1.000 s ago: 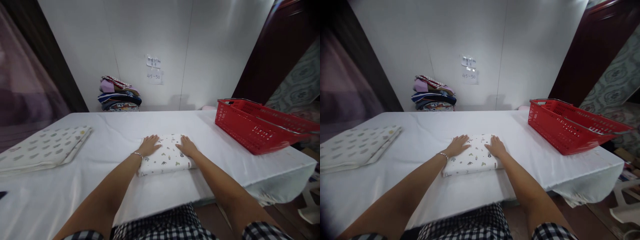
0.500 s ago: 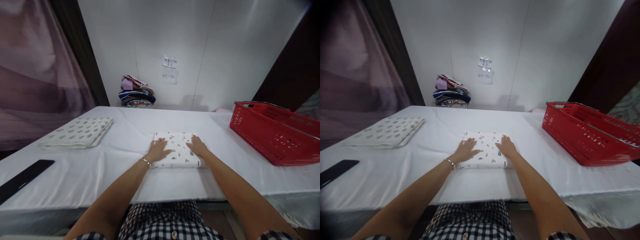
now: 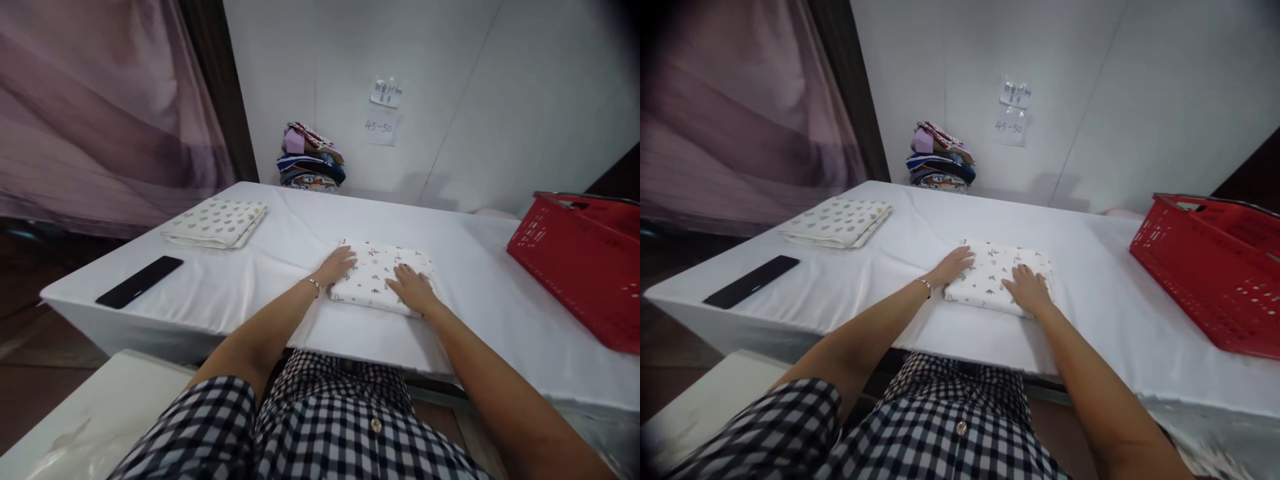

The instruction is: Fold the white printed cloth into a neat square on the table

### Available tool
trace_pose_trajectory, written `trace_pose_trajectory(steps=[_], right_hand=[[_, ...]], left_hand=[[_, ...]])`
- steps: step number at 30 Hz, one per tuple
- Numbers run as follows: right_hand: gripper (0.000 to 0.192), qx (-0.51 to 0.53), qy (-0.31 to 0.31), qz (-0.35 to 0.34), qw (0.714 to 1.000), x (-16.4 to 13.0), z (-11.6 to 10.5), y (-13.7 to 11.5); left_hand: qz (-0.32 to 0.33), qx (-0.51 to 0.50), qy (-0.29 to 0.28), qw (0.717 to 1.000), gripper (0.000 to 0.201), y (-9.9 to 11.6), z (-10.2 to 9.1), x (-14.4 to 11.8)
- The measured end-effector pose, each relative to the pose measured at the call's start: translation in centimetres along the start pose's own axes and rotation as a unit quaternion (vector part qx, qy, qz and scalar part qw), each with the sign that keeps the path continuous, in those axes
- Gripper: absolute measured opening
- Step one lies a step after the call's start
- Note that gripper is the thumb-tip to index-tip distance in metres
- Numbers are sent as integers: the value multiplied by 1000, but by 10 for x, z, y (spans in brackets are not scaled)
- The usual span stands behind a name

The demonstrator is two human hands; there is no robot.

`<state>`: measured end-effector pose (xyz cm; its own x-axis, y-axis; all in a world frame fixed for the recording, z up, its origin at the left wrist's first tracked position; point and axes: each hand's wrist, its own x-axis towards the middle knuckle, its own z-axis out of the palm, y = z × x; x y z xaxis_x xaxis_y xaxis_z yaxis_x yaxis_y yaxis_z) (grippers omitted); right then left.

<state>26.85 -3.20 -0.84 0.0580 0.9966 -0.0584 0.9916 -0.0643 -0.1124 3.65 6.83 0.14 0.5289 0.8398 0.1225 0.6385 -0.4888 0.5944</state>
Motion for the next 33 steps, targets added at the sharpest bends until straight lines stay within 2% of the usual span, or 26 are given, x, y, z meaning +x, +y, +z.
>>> trace_pose_trajectory(steps=[2, 4, 7, 10, 13, 16, 19, 22, 26, 30, 33], right_hand=[[61, -4, 5, -6, 1000, 1, 0, 1], [60, -8, 11, -12, 1000, 2, 0, 1], [59, -12, 11, -12, 1000, 2, 0, 0], [58, -18, 11, -7, 1000, 2, 1, -1], [59, -19, 15, -4, 1000, 3, 3, 0], [60, -5, 13, 0, 1000, 3, 3, -1], [60, 24, 5, -3, 1000, 2, 0, -1], [61, 41, 15, 12, 999, -1, -3, 6], [64, 60, 51, 81, 994, -9, -3, 29], [67, 141, 88, 137, 976, -21, 8, 51], [63, 189, 124, 152, 962, -31, 15, 56]], left_hand=[[-46, -28, 59, 997, 42, -5, -8, -13], [-97, -72, 92, 988, 41, -9, -14, -30], [-132, -100, 85, 982, 47, -10, -17, -58], [-116, -66, 76, 988, 50, -3, -12, -79], [-123, -7, 67, 990, 46, 6, -5, -87], [-132, 32, 44, 990, 46, 9, -5, -84], [-155, 20, 0, 988, 48, 6, -12, -76], [-181, -27, 15, 983, 46, 0, -19, -62], [-213, -90, 20, 973, 53, -4, -20, -34], [-247, -80, 16, 966, 60, -2, -16, -6], [-243, -62, 8, 968, 62, -3, -13, 3]])
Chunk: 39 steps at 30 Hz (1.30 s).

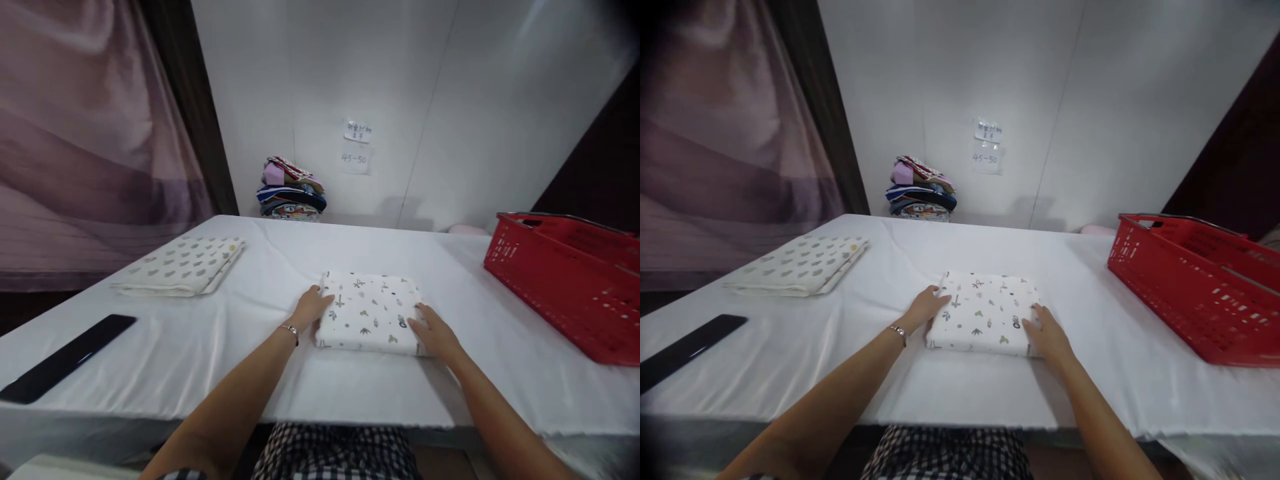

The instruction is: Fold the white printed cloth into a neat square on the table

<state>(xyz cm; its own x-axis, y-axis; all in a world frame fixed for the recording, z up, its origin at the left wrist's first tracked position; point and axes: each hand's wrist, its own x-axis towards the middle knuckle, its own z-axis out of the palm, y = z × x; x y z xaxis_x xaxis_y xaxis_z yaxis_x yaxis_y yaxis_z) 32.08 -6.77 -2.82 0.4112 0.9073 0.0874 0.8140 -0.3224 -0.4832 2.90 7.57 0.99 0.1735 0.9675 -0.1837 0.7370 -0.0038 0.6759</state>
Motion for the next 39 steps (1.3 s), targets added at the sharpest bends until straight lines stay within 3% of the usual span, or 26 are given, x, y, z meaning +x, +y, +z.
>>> trace_pose_trajectory(steps=[7, 11, 14, 17, 19, 22, 24, 26, 32, 35, 39], right_hand=[[64, 10, 36, -10, 999, -7, -1, -7], [66, 46, 30, -43, 998, 26, -6, 0], [69, 50, -3, -82, 995, 63, -10, 4], [70, 32, -13, -66, 997, 89, -12, 2], [70, 30, -5, -24, 999, 92, -12, 0], [70, 38, 21, 30, 999, 81, -11, 5], [71, 39, 40, 54, 997, 68, -12, 11], [74, 43, 53, 78, 995, 56, -12, 17], [80, 132, 67, 99, 984, 46, -1, 19], [79, 198, 73, 102, 972, 62, 6, 13], [78, 214, 115, 104, 964, 105, 4, 0]], left_hand=[[3, -73, 2, 997, 65, -21, 4, -8], [-9, -194, -1, 981, 70, -25, 13, -36], [-16, -264, -49, 963, 72, -21, 24, -64], [-20, -276, -95, 956, 73, -23, 27, -81], [-17, -244, -59, 968, 70, -29, 20, -80], [21, -127, 75, 989, 56, -38, 0, -61], [58, -55, 124, 989, 49, -38, -11, -44], [92, -6, 122, 988, 46, -32, -14, -27], [107, 92, 35, 989, 41, -10, -4, -1], [101, 120, 41, 987, 35, -8, -3, -3], [103, 128, 25, 986, 34, -5, 5, -22]])
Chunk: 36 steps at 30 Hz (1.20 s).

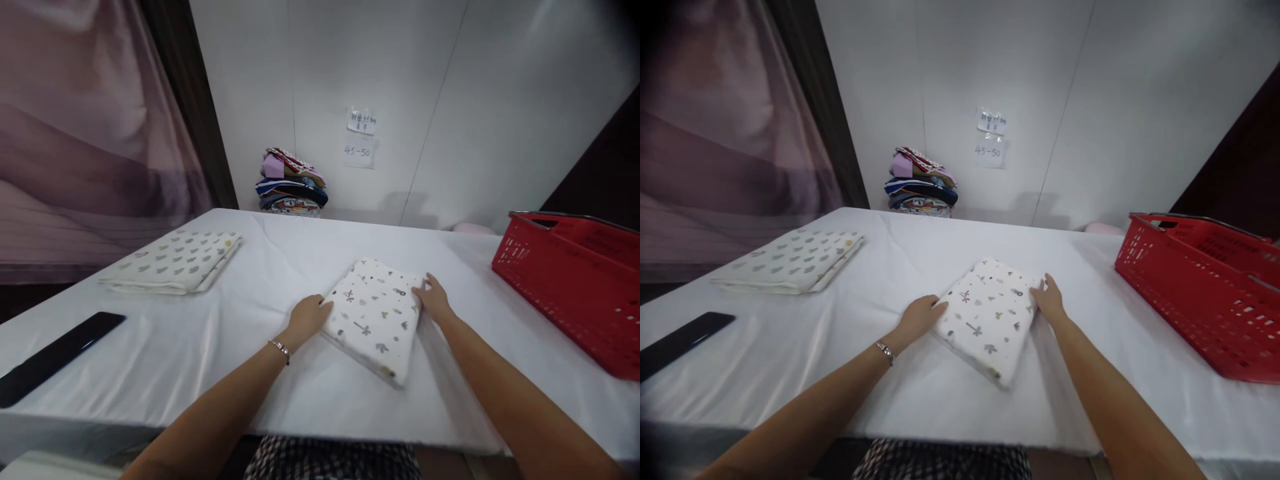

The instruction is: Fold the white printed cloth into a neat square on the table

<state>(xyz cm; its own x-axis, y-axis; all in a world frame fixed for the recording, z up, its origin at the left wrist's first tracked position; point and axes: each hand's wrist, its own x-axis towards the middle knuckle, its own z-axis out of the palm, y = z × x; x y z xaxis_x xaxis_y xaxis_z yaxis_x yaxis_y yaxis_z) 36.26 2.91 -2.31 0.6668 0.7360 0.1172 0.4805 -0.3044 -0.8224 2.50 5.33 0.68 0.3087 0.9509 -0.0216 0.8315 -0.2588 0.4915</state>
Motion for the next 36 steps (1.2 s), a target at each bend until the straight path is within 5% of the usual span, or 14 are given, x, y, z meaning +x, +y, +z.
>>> trace_pose_trajectory(steps=[4, 7, 12, 15, 18, 29, 36], right_hand=[[76, -19, -11, -19, 1000, 33, 13, -19], [64, -72, -45, -58, 995, 29, 19, -27], [34, -74, -80, -174, 979, -24, 27, -53], [23, -23, -227, -145, 963, -64, 36, -78], [23, -19, -303, -112, 946, -92, 50, -100], [20, -181, -256, -169, 934, -102, 79, -119], [19, -120, -305, -97, 940, -104, 79, -116]], left_hand=[[34, -43, -35, 998, 37, 13, 11, -18], [20, -109, -37, 993, 38, 13, 14, -19], [19, -213, -5, 977, 29, 6, 15, 4], [-2, -262, -14, 965, 22, 8, 20, 18], [-20, -315, -23, 949, 18, 10, 27, 23], [20, -361, -32, 932, 15, 0, 33, 13], [35, -324, -10, 945, 12, 3, 32, 12]])
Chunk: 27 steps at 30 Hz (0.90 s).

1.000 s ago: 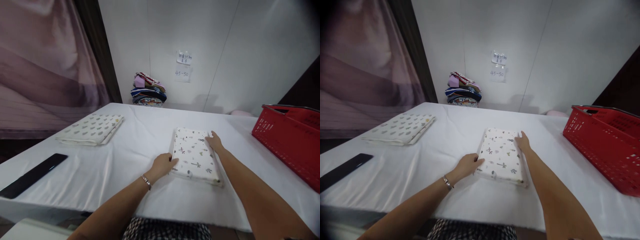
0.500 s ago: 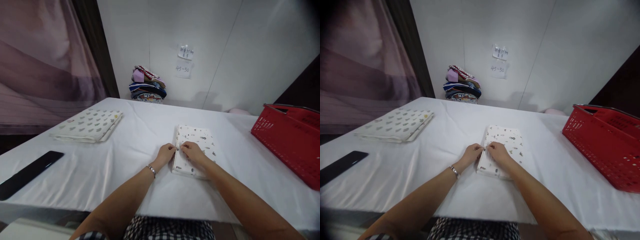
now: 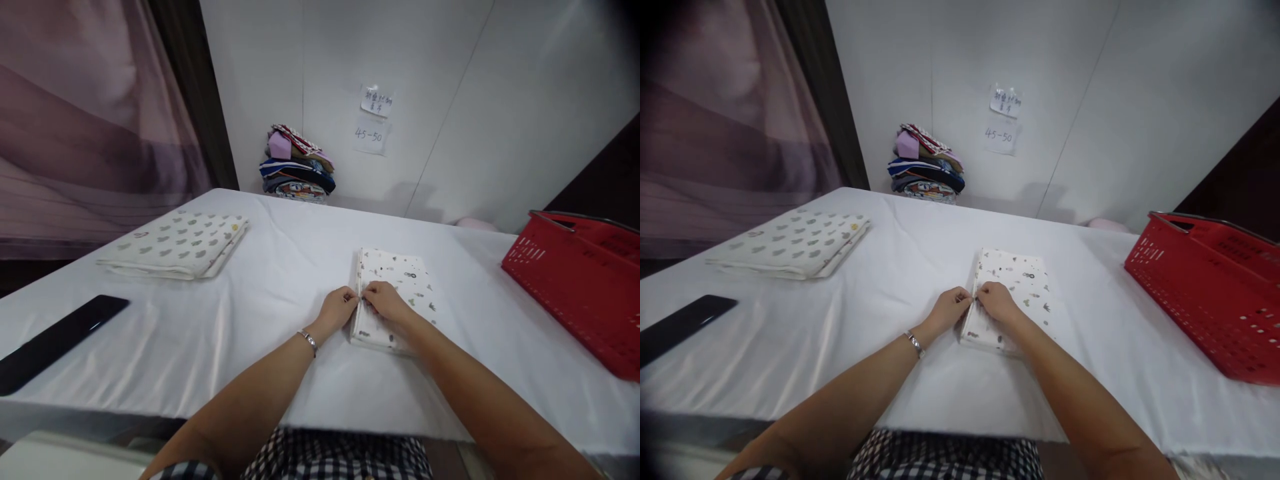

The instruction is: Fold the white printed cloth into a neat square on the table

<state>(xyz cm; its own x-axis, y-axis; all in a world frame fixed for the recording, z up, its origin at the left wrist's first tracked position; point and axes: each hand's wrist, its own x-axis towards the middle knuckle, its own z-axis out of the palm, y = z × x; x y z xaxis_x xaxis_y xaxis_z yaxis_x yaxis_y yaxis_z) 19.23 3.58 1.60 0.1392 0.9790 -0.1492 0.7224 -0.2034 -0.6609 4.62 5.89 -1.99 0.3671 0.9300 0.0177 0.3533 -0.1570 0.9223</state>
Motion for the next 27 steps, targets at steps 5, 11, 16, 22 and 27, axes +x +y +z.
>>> trace_pose_trajectory(steps=[5, 11, 16, 22, 27], right_hand=[[16, 55, -3, 11, 998, 1, 2, 2], [16, 95, -4, 17, 995, 2, 6, -1], [19, 116, -26, -1, 993, -1, 3, -1], [15, 53, -19, -38, 998, 22, -11, 8], [16, -73, 67, -54, 994, 66, -26, 19]], left_hand=[[11, 6, -2, 1000, 12, 0, 0, -2], [6, 27, -9, 1000, 12, 2, -1, -1], [8, 22, -13, 1000, 21, 6, -3, -4], [21, 43, -10, 999, 21, 6, 0, -8], [31, 77, -4, 997, 15, 5, 1, -7]])
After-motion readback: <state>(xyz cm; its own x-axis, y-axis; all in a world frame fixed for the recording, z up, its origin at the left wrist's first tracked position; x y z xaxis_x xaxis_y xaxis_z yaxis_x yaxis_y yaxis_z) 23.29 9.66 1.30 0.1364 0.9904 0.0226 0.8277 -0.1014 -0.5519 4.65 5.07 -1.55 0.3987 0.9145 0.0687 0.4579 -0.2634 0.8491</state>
